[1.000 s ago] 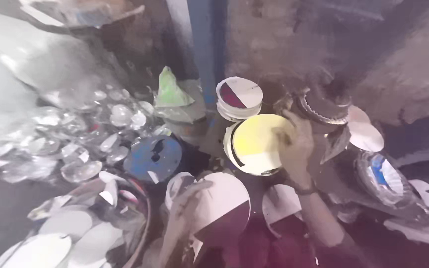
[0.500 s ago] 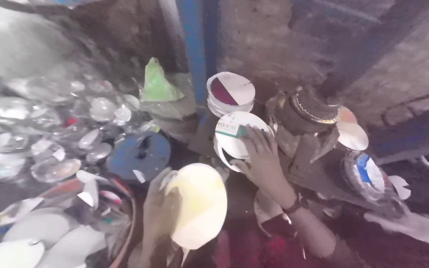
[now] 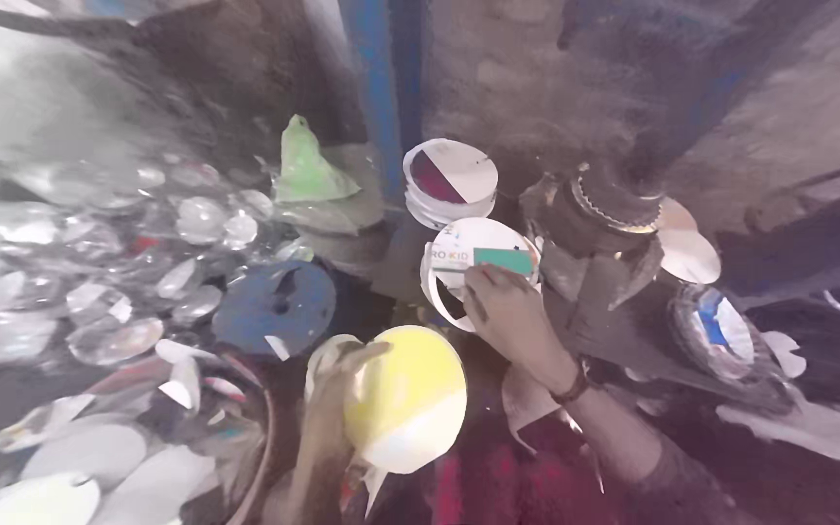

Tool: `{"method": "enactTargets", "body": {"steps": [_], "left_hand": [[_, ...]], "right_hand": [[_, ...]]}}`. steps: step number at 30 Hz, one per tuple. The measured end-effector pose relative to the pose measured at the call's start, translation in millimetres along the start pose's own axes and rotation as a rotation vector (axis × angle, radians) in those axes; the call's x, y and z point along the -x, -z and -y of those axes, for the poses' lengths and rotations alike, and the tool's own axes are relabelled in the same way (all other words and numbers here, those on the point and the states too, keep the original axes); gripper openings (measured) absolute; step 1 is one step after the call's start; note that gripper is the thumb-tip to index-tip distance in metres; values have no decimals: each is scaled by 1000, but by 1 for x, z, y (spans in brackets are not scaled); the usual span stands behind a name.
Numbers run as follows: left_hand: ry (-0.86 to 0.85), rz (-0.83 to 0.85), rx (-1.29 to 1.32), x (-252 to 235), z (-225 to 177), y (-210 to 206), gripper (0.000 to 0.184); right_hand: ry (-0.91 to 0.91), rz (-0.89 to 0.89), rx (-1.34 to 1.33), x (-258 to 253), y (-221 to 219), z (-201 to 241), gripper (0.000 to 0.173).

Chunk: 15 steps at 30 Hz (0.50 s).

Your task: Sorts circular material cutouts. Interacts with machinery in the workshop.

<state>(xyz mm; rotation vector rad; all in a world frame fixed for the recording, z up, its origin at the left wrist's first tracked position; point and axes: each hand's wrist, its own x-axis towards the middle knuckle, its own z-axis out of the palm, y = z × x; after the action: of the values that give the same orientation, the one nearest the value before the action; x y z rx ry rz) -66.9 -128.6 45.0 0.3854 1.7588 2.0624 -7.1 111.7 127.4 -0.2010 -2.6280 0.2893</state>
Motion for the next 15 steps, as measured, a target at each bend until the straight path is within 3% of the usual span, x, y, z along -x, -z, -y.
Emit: {"method": "enactTargets", "body": {"steps": [2, 3, 4, 6, 8, 11, 13, 15], "left_hand": [[30, 54, 41, 1, -4, -5, 57], [56, 50, 59, 2, -6, -10, 61], [106, -2, 80, 6, -9, -16, 56], [250, -208, 58, 9, -22, -31, 24], [257, -263, 38, 7, -25, -31, 14], [177, -289, -33, 8, -19, -20, 13], [97, -287, -31, 6, -16, -15, 31], [-8, -215, -26, 0, -15, -7, 58]], "right_hand": [[188, -192, 40, 14, -4, 5, 12], [337, -193, 1, 26, -4, 12, 14], [493, -108, -72, 42, -1, 21, 15], [681, 133, -274, 66, 6, 43, 12], [580, 116, -395, 65, 18, 44, 16], [192, -118, -244, 23, 28, 15, 19], [-8, -60, -92, -4, 17, -1, 34], [-188, 133, -9, -15, 7, -8, 69]]}}
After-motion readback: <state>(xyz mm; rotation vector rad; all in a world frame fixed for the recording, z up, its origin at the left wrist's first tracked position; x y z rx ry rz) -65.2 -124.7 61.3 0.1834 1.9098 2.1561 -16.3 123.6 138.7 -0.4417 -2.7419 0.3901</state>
